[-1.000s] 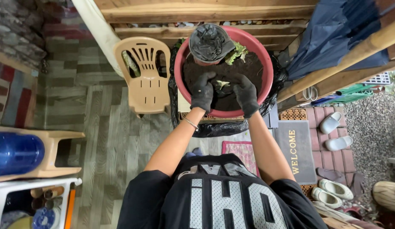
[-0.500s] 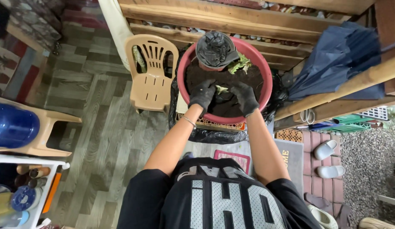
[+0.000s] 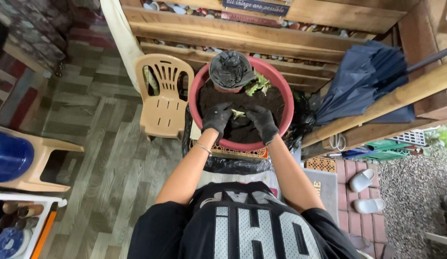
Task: Planting small plant cuttings into a pot filled with soil.
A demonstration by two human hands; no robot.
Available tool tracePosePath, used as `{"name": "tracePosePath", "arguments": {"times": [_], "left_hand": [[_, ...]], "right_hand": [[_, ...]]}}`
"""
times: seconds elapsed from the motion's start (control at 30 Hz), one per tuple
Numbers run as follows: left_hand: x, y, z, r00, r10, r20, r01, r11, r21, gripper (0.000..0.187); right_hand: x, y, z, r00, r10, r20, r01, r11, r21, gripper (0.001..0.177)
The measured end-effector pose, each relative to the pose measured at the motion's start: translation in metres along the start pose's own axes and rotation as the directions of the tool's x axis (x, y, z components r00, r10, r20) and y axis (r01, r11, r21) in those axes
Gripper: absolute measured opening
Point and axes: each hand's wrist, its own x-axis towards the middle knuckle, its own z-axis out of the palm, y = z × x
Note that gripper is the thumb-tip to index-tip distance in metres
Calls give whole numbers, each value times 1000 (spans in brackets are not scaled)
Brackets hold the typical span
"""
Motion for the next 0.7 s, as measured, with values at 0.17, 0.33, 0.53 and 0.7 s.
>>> {"name": "tracePosePath", "arguments": {"times": [0.17,0.33,0.53,0.7], "left_hand": [[-22,20,-4,996,40,-82,-34,997,67,42],[-18,11,2,934,195,-298,-104,950,296,30],[3,-32,14,870,384,-311,-302,911,279,21],[-2,-22,9,821,453,-348,-387,889,243,26]], "right_hand": [[-15,-22,7,998,-58,-3,57,991,-118,29],[-17,-23,9,994,-107,-8,105,982,-155,33],[-23,-19,5,984,-159,77,166,981,-99,51],[-29,-30,5,969,-173,174,174,985,8,58]]}}
